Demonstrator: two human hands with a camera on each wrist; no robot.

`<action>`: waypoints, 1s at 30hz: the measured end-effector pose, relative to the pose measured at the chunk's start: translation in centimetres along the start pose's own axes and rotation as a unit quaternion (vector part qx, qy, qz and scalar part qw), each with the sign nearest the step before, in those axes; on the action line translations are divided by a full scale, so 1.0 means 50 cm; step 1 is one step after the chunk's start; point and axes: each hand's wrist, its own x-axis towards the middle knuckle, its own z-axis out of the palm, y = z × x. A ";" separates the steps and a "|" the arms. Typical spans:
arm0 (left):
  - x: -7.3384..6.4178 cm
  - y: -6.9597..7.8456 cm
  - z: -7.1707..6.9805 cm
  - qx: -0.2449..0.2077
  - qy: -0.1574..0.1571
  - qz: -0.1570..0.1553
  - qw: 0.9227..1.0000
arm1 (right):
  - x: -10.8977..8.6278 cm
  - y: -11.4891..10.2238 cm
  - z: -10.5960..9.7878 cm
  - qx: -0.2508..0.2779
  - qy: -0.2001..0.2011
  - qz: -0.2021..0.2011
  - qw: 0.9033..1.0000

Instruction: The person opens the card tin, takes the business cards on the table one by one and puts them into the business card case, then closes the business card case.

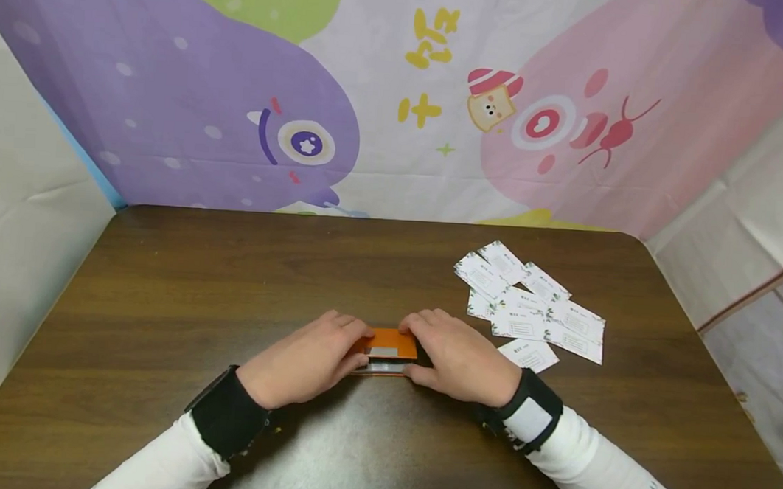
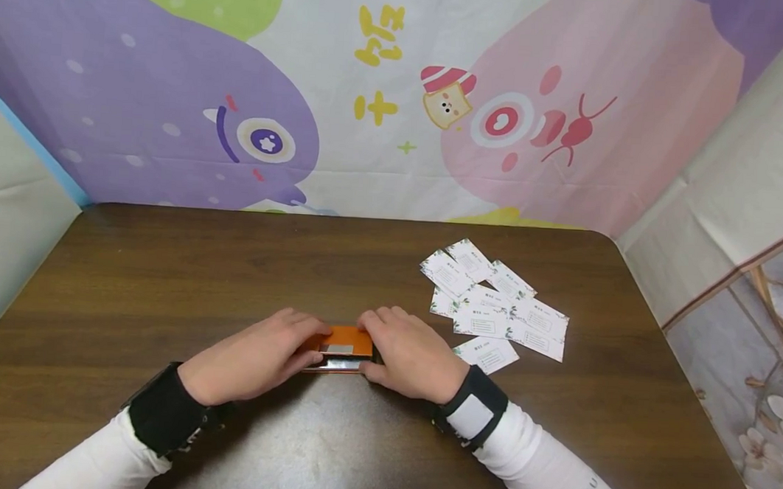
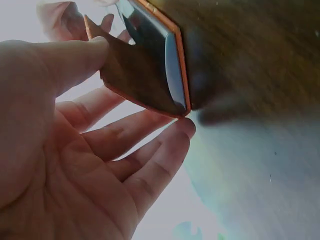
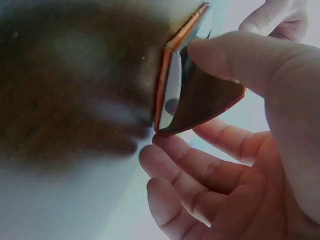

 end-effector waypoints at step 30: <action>0.014 -0.068 -0.014 -0.147 0.086 -0.080 0.982 | 0.045 0.038 -0.014 0.134 0.070 0.086 0.985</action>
